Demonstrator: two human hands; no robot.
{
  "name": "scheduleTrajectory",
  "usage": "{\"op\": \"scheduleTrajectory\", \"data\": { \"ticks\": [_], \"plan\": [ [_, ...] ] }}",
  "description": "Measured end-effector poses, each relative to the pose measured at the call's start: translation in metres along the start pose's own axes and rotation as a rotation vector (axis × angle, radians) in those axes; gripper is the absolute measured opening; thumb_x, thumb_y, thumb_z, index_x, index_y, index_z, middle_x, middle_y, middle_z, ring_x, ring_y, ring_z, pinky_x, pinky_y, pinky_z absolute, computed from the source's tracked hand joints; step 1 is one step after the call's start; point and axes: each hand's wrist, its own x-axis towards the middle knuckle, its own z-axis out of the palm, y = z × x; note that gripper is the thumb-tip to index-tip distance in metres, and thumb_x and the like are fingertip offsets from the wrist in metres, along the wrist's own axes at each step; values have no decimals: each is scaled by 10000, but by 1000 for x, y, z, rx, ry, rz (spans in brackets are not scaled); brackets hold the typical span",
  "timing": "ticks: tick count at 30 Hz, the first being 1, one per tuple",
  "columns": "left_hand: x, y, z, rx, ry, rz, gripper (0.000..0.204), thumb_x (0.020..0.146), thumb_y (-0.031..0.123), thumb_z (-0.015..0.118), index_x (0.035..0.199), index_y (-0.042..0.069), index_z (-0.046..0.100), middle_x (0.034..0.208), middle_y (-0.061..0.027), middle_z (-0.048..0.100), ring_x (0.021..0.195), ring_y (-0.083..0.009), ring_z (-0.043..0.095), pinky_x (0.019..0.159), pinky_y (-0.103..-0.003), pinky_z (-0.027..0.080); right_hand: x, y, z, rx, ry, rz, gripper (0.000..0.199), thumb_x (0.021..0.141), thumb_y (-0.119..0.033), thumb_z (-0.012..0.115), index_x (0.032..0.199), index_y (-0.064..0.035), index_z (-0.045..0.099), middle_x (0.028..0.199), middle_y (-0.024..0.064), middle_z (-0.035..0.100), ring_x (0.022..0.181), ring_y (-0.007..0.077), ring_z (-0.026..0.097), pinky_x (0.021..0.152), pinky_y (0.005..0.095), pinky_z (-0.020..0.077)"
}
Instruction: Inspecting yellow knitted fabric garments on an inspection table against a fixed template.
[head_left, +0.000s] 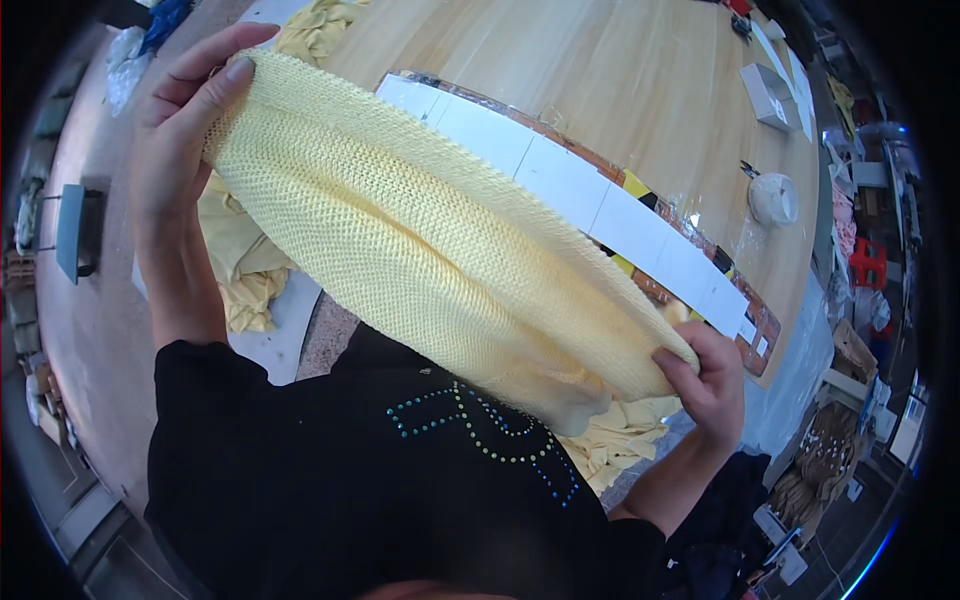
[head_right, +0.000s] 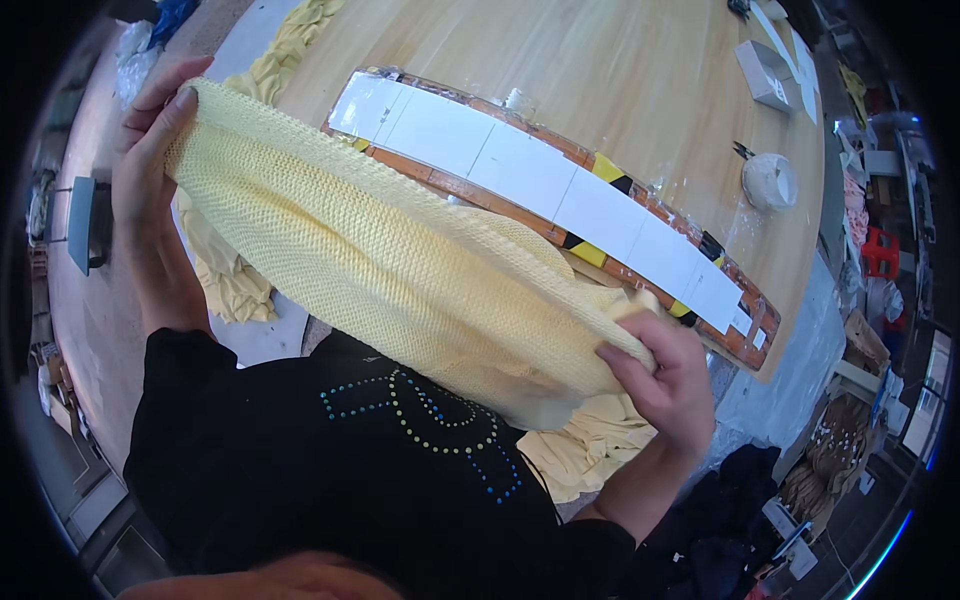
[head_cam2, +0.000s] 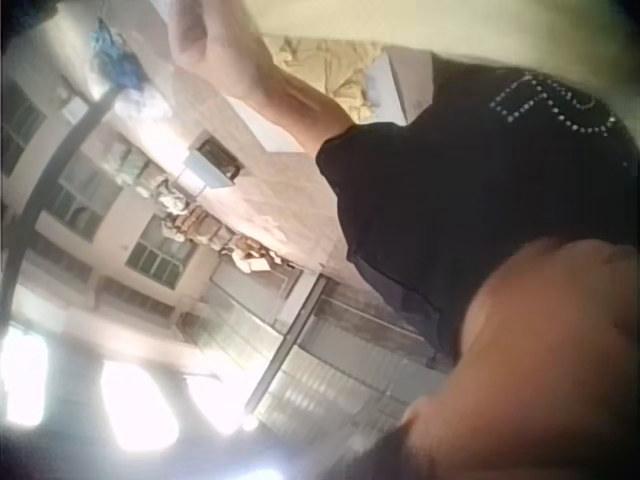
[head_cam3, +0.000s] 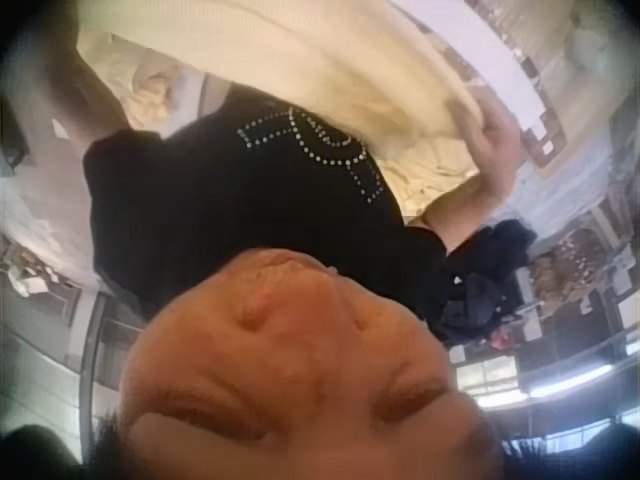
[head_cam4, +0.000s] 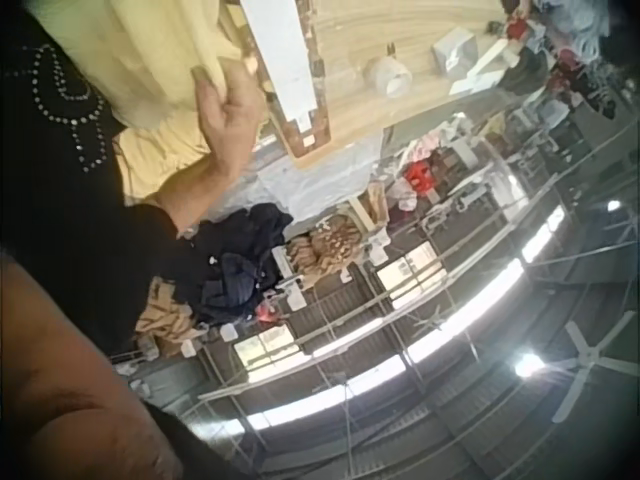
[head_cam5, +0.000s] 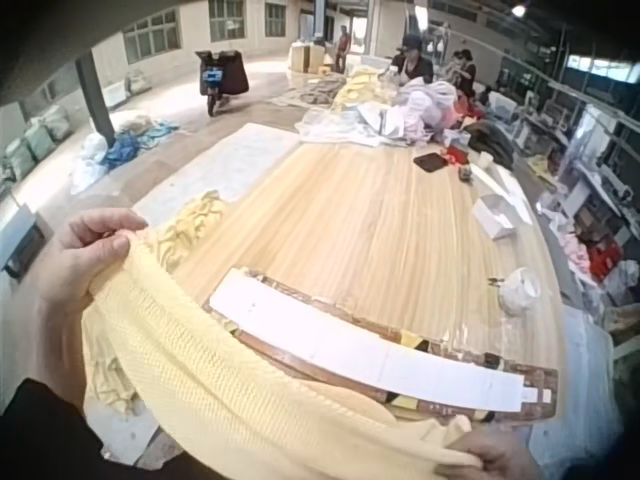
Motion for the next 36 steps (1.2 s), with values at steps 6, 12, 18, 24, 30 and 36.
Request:
{"op": "scheduleTrajectory", "data": {
  "ticks": [6, 12, 18, 24, 30, 36],
  "plan": [
    [-2, -84, 29, 260, -164, -335, 169, 841, 131, 611, 970, 23, 629, 833, 17, 607, 729, -42, 545, 675, -191, 443, -85, 52, -43, 247, 188, 180, 144, 772, -93, 644, 875, -38, 559, 839, 21, 550, 735, 89, 494, 629, 211, 368],
    [23, -128, 44, 284, -358, -490, 133, 815, 164, 653, 856, 49, 602, 743, 60, 549, 649, -12, 491, 563, -174, 410, -49, 108, -45, 795, 515, 132, 258, 852, -110, 602, 1072, -15, 507, 1070, 84, 568, 986, 183, 556, 869, 308, 453],
    [49, -136, 54, 139, -441, -568, 130, 814, 167, 644, 833, 59, 575, 696, 64, 499, 601, -15, 443, 508, -176, 362, -12, 174, -55, 495, 829, 288, 121, 849, -100, 611, 912, -39, 527, 870, 40, 595, 759, 98, 550, 713, 221, 458],
    [64, -146, 60, 141, -348, -559, 109, 816, 137, 627, 848, 42, 582, 705, 55, 514, 594, -22, 450, 506, -179, 363, 7, 200, -56, 371, 881, 345, 122, 838, -109, 626, 863, -43, 527, 810, 15, 573, 710, 73, 514, 669, 205, 436],
    [68, -165, 66, 277, -304, -537, 99, 809, 105, 621, 866, 26, 610, 741, 34, 560, 626, -32, 488, 540, -183, 395, 14, 208, -54, 65, 836, 400, 118, 830, -103, 620, 844, -36, 524, 811, 23, 565, 702, 79, 495, 667, 215, 428],
    [64, -162, 66, 321, -270, -508, 109, 778, 98, 625, 849, 15, 625, 744, -6, 594, 657, -72, 538, 603, -219, 445, 18, 197, -50, 24, 818, 471, 129, 824, -115, 627, 846, -34, 529, 799, 15, 566, 708, 81, 493, 678, 218, 427]
  ]
}}
